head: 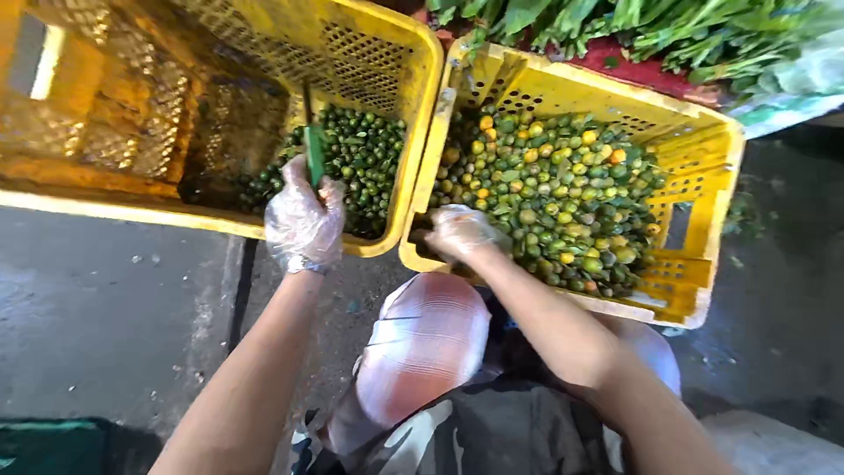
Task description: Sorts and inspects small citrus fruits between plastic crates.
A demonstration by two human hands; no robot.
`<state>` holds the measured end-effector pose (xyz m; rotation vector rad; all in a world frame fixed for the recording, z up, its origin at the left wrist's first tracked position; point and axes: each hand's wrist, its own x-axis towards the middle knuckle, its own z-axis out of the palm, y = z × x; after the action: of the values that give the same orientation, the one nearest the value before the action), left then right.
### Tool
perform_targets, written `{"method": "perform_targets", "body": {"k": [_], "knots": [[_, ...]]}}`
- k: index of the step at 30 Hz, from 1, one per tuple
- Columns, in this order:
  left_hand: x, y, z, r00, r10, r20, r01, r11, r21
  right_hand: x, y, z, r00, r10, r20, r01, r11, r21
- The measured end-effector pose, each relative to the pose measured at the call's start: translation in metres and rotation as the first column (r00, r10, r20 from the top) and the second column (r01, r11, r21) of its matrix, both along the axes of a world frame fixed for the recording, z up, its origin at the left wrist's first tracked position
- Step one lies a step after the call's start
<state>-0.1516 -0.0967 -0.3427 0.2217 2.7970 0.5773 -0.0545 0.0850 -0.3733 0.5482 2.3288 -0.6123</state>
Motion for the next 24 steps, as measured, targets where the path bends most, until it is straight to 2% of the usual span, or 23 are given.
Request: {"method": "perform_targets", "body": {"k": [3,9,11,13,14,15,16,18,19,20,21,24], "knots": [[0.002,-0.003,-0.020,0.993,0.006,-0.117,-0.005,1.000,0.010,-0.008,-0.014,0.020,0.998,-0.038,0.043,0.039,0.999,-0.029],[0.001,0.001,-0.020,0.993,0.036,-0.113,-0.038,0.999,-0.015,-0.014,0.016,0.066,0.986,-0.053,0.160,0.056,0.998,-0.015],[0.003,-0.001,-0.022,0.990,0.032,-0.136,-0.035,0.999,-0.022,-0.010,0.036,0.076,0.997,-0.083,0.005,0.083,0.992,-0.093],[0.004,0.000,-0.022,0.989,0.032,-0.142,-0.036,0.999,-0.022,-0.002,0.062,0.079,0.936,-0.201,-0.288,0.092,0.932,-0.351],[0.004,0.000,-0.021,0.990,0.037,-0.134,-0.040,0.999,-0.019,0.003,0.075,0.081,0.901,-0.253,-0.352,0.091,0.904,-0.417],[0.004,0.000,-0.019,0.991,0.040,-0.124,-0.043,0.999,-0.016,0.009,0.091,0.081,0.891,-0.246,-0.381,0.092,0.921,-0.379],[0.004,0.000,-0.019,0.992,0.039,-0.118,-0.041,0.999,-0.015,0.020,0.107,0.077,0.909,-0.193,-0.370,0.098,0.961,-0.259],[0.002,-0.003,-0.023,0.990,0.032,-0.135,-0.036,0.999,-0.022,0.049,0.127,0.063,0.982,-0.027,-0.188,0.038,0.998,0.055],[0.001,-0.005,-0.025,0.990,0.031,-0.141,-0.034,0.999,-0.018,0.064,0.127,0.057,0.998,0.028,-0.062,-0.019,0.990,0.141],[0.000,-0.006,-0.027,0.989,0.027,-0.143,-0.029,1.000,-0.010,0.078,0.122,0.054,0.997,0.044,0.057,-0.053,0.984,0.169],[-0.001,-0.006,-0.028,0.989,0.022,-0.144,-0.023,1.000,-0.001,0.092,0.120,0.043,0.993,0.053,0.104,-0.072,0.979,0.190],[-0.001,-0.006,-0.028,0.989,0.019,-0.144,-0.023,0.999,-0.023,0.128,0.134,-0.010,0.991,0.134,0.003,-0.130,0.952,0.278]]}}
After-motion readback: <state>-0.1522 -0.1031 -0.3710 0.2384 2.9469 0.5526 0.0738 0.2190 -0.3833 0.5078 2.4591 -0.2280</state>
